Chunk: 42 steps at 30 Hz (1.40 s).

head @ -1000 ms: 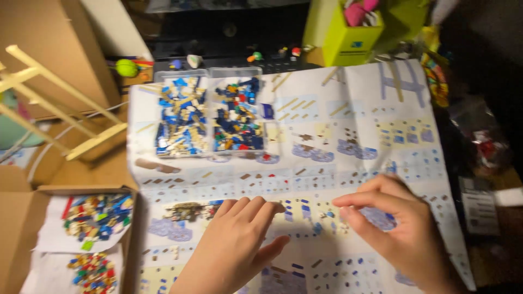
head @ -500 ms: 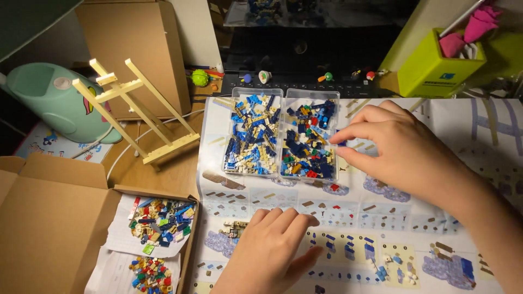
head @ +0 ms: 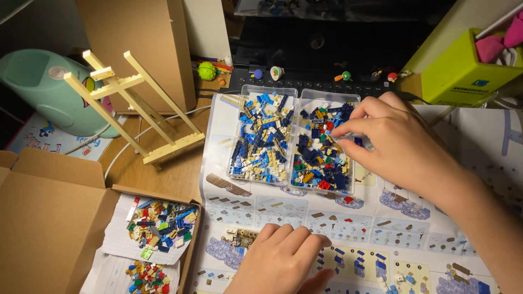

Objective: Assembling a LEGO model by identifying pieces from a manual and attaching them to a base.

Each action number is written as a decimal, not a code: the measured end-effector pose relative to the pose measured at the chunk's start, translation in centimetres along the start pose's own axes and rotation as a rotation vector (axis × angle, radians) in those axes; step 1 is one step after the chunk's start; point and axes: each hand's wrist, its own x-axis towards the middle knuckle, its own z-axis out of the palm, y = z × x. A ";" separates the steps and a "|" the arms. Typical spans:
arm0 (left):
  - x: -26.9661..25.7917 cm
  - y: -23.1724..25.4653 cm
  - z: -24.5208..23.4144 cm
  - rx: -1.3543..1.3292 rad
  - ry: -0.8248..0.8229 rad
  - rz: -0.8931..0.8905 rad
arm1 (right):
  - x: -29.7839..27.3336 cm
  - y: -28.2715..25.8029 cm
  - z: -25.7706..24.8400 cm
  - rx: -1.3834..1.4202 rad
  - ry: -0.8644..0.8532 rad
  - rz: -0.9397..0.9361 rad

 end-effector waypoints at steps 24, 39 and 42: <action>-0.3 0.1 0.3 0.010 0.044 0.050 | 1.1 -2.0 1.4 -0.253 0.091 -0.141; -0.3 0.0 0.4 0.018 0.044 0.057 | 1.0 -2.0 1.4 -0.296 0.054 -0.129; -0.3 0.0 0.3 0.011 0.036 0.057 | 1.0 -2.0 1.3 -0.304 0.020 -0.122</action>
